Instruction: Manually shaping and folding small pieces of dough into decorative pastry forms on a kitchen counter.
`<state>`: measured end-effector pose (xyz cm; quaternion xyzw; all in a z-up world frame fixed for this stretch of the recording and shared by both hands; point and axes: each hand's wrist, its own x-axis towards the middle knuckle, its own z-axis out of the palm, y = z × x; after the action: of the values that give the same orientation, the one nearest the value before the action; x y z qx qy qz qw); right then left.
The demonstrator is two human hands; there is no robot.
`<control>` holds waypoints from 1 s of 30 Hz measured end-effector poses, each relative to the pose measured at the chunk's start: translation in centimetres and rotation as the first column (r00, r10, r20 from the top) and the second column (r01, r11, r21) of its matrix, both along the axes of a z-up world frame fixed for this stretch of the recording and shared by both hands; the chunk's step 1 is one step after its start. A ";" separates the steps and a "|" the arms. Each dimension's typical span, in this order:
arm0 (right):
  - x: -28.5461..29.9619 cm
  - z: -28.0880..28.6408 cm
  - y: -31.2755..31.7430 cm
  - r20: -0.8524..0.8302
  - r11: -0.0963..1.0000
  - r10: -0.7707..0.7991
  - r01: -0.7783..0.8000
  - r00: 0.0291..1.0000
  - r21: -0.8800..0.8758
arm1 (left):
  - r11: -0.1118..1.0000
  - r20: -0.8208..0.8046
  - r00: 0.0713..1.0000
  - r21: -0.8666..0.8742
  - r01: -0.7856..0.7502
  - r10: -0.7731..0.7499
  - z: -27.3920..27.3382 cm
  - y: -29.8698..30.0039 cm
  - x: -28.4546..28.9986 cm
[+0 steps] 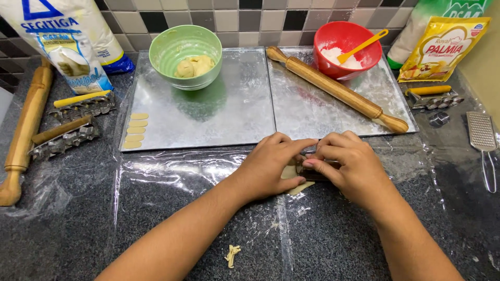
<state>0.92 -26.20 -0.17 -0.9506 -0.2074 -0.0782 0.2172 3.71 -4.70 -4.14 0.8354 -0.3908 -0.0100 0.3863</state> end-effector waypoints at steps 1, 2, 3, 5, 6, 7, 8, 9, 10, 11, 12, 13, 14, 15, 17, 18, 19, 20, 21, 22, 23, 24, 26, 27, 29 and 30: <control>-0.2 0.2 0.1 0.001 1.000 0.002 -0.002 1.000 0.002 | 1.000 0.001 1.000 0.002 -0.002 0.002 0.3 0.0 -0.1; -0.5 0.4 0.2 0.067 0.999 -0.008 0.010 0.998 -0.031 | 1.000 -0.012 1.000 0.013 -0.001 0.001 0.5 0.0 -0.2; -0.6 0.7 0.4 0.135 0.998 -0.015 0.024 0.991 -0.063 | 1.000 -0.023 1.000 0.025 0.000 0.001 0.8 0.0 -0.2; -1.0 0.9 0.3 0.183 0.998 -0.021 0.032 0.983 -0.058 | 1.000 -0.031 1.000 0.025 -0.002 0.003 0.8 0.1 -0.1; -1.2 1.0 0.3 0.227 0.998 -0.028 0.042 0.973 -0.055 | 1.000 -0.043 0.999 0.023 -0.001 0.002 0.8 0.1 -0.1; -1.2 1.0 0.0 0.231 0.998 -0.028 0.041 0.973 -0.052 | 1.000 -0.039 0.999 0.026 -0.002 0.003 0.8 0.1 -0.1; -1.2 1.0 -0.3 0.259 0.999 -0.026 0.036 0.966 -0.035 | 1.000 -0.045 0.999 0.022 -0.001 0.002 0.8 0.2 -0.2; -1.1 1.1 -0.6 0.290 0.999 -0.023 0.029 0.957 -0.019 | 1.000 -0.048 0.999 0.017 0.000 0.001 0.9 0.2 -0.1; -1.2 1.3 -0.8 0.298 0.999 -0.021 0.027 0.954 -0.017 | 1.000 -0.040 0.999 0.019 -0.003 0.003 0.9 0.2 -0.1; -1.2 1.6 -0.9 0.293 1.000 -0.015 0.015 0.956 0.002 | 1.000 -0.041 0.999 0.002 -0.006 0.006 0.8 0.3 -0.1; -1.2 1.9 -0.9 0.288 1.000 -0.009 0.003 0.957 0.021 | 1.000 -0.042 0.999 -0.014 -0.009 0.008 0.8 0.5 0.0; -1.0 1.8 -1.0 0.298 1.000 -0.003 -0.005 0.955 0.025 | 1.000 -0.032 0.999 -0.009 -0.016 0.016 0.6 0.5 0.0; -0.8 1.8 -1.0 0.243 0.998 0.026 -0.041 0.970 0.055 | 1.000 -0.010 1.000 -0.016 -0.008 0.008 0.4 0.5 0.1; -0.7 1.6 -1.0 0.185 0.993 0.057 -0.074 0.981 0.087 | 1.000 0.009 1.000 -0.021 0.001 -0.001 0.1 0.6 0.2; -0.3 1.1 -1.4 0.190 0.981 0.135 -0.158 0.972 0.113 | 0.999 0.035 0.999 -0.045 -0.001 0.002 -0.1 0.6 0.2; 0.0 0.8 -1.6 0.190 0.963 0.206 -0.233 0.960 0.133 | 0.997 0.056 0.998 -0.075 0.005 -0.001 -0.2 0.5 0.3; 0.1 0.8 -1.4 0.195 0.963 0.206 -0.235 0.959 0.136 | 0.997 0.060 0.998 -0.071 0.005 0.000 -0.3 0.6 0.3; 0.2 0.7 -1.3 0.194 0.957 0.222 -0.251 0.956 0.145 | 0.997 0.068 0.998 -0.077 0.005 0.000 -0.3 0.7 0.4; 0.1 0.7 -1.3 0.191 0.953 0.232 -0.262 0.954 0.151 | 0.996 0.075 0.997 -0.087 0.012 -0.005 -0.4 0.5 0.4; 0.1 0.5 -1.1 0.193 0.954 0.227 -0.258 0.954 0.151 | 0.996 0.077 0.997 -0.086 0.017 -0.010 -0.4 0.7 0.3; 0.1 0.4 -1.0 0.127 0.970 0.162 -0.182 0.979 0.161 | 0.996 0.052 0.999 -0.084 0.014 -0.010 -0.4 0.8 0.3; 0.1 0.3 -0.9 0.059 0.981 0.096 -0.104 0.994 0.166 | 0.997 0.028 1.000 -0.082 0.011 -0.009 -0.3 0.8 0.3; 0.3 0.3 -1.1 0.038 0.982 0.089 -0.094 0.995 0.166 | 0.997 0.014 1.000 -0.081 0.014 -0.013 -0.1 0.8 0.3; 0.4 0.3 -1.2 0.014 0.981 0.092 -0.093 0.996 0.168 | 0.997 -0.003 1.000 -0.079 0.006 -0.006 0.1 0.9 0.3; 0.3 0.6 -1.0 -0.015 0.980 0.085 -0.081 0.996 0.184 | 0.997 -0.009 1.000 -0.077 0.005 -0.006 -0.1 0.7 0.4; 0.3 0.7 -0.8 -0.050 0.977 0.084 -0.073 0.995 0.202 | 0.997 -0.021 1.000 -0.074 -0.002 0.000 -0.2 0.7 0.4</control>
<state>1.22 -27.00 0.52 -0.9170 -0.2294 -0.0622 0.3204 4.12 -3.99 -4.34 0.8207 -0.3865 -0.0039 0.4209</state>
